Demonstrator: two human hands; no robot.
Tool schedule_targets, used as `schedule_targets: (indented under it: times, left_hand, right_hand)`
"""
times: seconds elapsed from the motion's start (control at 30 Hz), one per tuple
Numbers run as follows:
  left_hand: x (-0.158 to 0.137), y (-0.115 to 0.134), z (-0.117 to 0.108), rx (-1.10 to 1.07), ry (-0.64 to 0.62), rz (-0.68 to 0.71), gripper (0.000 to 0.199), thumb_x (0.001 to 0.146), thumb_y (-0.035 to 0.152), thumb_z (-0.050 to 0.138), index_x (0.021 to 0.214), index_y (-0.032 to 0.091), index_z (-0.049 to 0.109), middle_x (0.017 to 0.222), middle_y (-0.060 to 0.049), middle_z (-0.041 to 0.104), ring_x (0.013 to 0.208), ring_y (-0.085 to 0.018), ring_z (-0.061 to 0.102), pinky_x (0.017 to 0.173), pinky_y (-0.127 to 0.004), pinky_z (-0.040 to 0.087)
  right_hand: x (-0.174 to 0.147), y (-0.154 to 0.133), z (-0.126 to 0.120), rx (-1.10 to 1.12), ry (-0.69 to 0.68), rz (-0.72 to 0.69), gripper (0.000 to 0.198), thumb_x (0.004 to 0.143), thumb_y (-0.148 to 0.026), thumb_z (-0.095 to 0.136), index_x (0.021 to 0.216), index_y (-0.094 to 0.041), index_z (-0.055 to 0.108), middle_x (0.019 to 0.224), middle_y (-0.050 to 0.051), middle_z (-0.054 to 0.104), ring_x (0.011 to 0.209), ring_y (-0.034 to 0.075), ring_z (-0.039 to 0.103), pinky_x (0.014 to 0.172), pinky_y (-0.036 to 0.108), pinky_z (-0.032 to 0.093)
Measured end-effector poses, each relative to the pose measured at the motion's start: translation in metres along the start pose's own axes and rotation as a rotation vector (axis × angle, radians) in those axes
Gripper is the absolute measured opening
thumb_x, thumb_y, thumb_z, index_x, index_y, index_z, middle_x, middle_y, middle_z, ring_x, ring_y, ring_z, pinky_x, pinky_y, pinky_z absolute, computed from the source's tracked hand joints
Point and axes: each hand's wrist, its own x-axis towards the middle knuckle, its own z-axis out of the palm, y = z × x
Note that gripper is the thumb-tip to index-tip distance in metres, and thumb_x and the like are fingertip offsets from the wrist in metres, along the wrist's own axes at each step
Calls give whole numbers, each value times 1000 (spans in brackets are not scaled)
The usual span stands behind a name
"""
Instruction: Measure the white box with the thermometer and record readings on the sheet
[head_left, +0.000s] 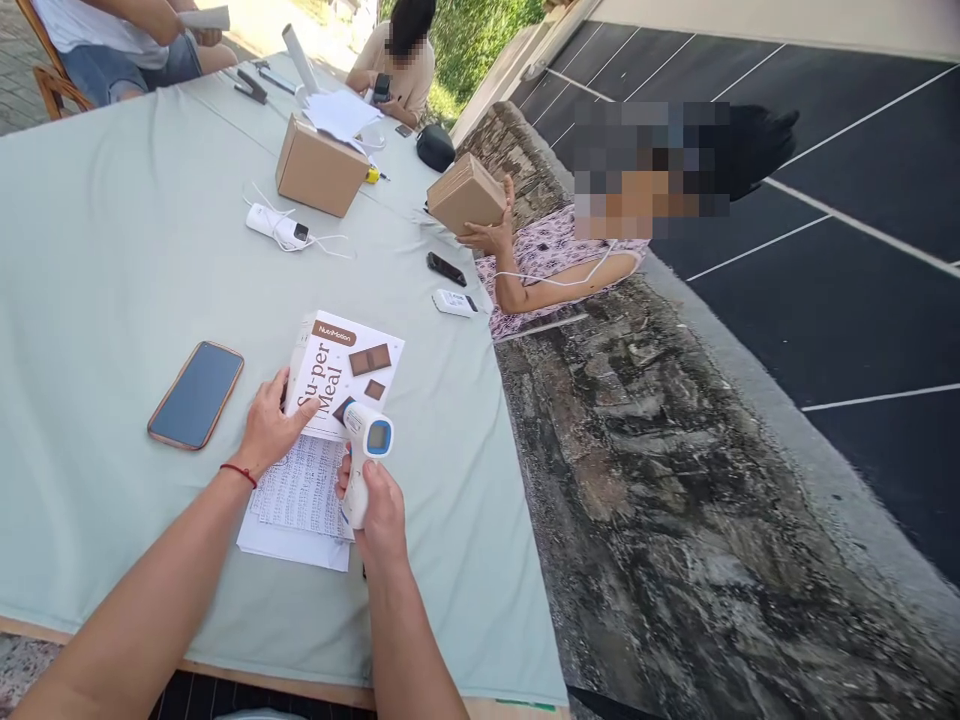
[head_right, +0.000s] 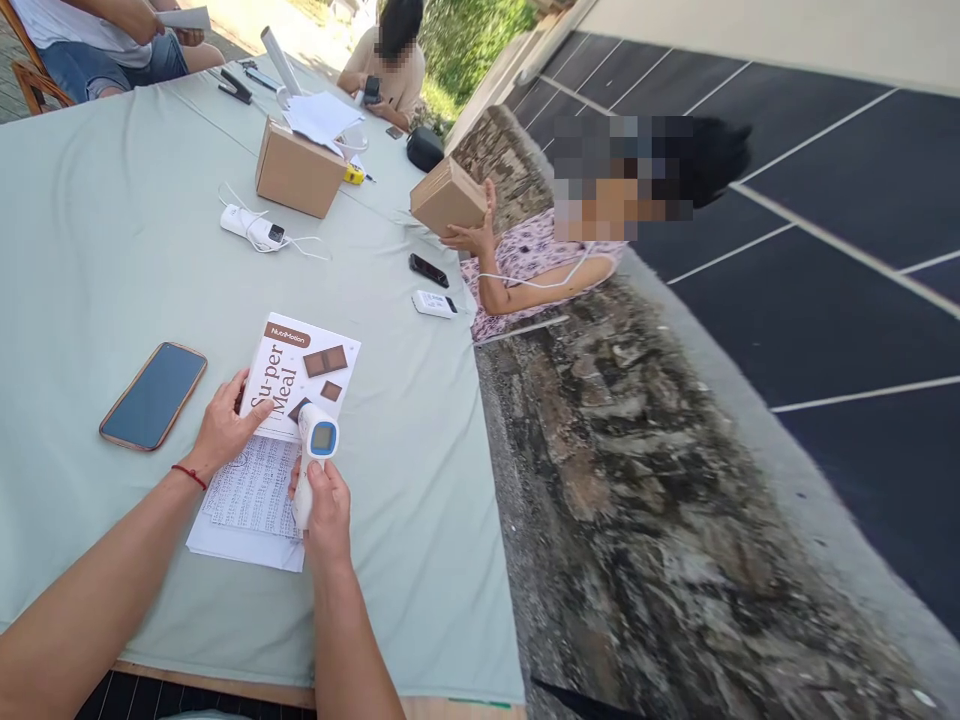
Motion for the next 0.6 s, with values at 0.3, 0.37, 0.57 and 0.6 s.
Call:
schedule_targets:
  times: [0.3, 0.37, 0.57, 0.6]
  left_hand:
    - [0, 1, -2, -34, -18, -9, 73, 80, 56, 67, 139, 15, 51, 126, -15, 62, 121, -31, 59, 106, -48, 47]
    - [0, 2, -3, -51, -33, -5, 74, 79, 56, 69, 139, 16, 51, 125, -15, 62, 120, -31, 59, 106, -48, 47]
    - [1, 5, -6, -141, -82, -18, 79, 71, 52, 78, 138, 20, 50, 124, -13, 61, 116, -30, 59, 101, -50, 49]
    - [1, 5, -7, -155, -92, -20, 80, 72, 52, 77, 139, 20, 48, 124, -13, 61, 116, -31, 59, 102, -50, 48]
  right_hand:
    - [0, 1, -1, -24, -26, -13, 47, 69, -60, 67, 92, -19, 66, 71, 0, 54, 62, 14, 46, 54, 27, 40]
    - [0, 2, -1, -16, -11, -6, 48, 68, -61, 69, 90, -19, 66, 70, -1, 54, 63, 14, 47, 55, 27, 41]
    - [-2, 1, -1, 12, -18, 13, 45, 66, -61, 72, 81, -20, 64, 71, 0, 56, 63, 14, 48, 57, 28, 42]
    - [-3, 0, -2, 0, -23, 8, 44, 66, -61, 72, 80, -20, 64, 71, 0, 57, 63, 14, 48, 57, 28, 42]
